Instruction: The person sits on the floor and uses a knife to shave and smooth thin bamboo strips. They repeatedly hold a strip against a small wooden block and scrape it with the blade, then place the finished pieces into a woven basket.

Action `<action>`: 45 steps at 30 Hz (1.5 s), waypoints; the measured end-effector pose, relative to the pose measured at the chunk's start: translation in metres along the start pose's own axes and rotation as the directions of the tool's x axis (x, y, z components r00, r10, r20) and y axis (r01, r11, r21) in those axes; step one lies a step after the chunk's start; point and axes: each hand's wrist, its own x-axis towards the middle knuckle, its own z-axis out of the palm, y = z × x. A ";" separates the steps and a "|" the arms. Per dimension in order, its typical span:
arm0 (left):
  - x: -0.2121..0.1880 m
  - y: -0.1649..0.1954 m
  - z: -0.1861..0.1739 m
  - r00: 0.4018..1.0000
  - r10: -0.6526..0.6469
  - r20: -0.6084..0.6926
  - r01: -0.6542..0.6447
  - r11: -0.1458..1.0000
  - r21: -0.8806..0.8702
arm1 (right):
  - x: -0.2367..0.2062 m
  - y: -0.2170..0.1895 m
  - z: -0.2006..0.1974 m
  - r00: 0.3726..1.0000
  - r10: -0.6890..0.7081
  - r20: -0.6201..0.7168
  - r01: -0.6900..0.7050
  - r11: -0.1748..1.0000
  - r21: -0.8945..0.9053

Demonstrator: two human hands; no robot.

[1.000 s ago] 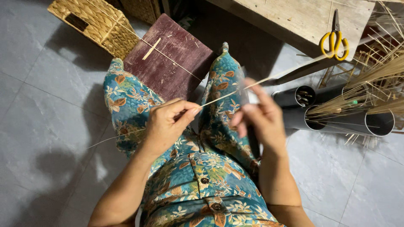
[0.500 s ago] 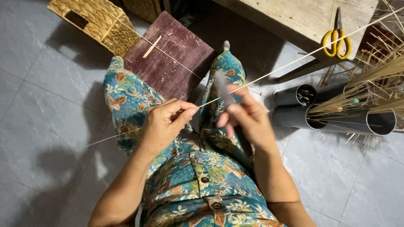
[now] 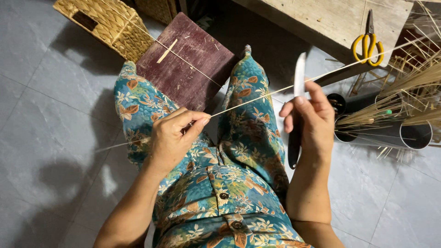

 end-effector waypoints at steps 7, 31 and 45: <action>0.009 0.006 0.017 1.000 0.020 -0.005 -0.020 1.000 -0.014 | -0.021 0.011 0.042 0.958 0.166 0.235 -0.142 0.983 -0.114; 0.000 -0.004 0.008 1.000 -0.010 -0.009 0.010 0.999 -0.048 | -0.006 -0.002 0.007 0.998 0.005 0.058 -0.003 1.000 -0.028; 0.004 -0.007 0.014 0.992 -0.110 0.065 0.115 0.989 -0.090 | -0.013 0.013 0.043 0.949 0.140 0.282 -0.127 0.990 -0.063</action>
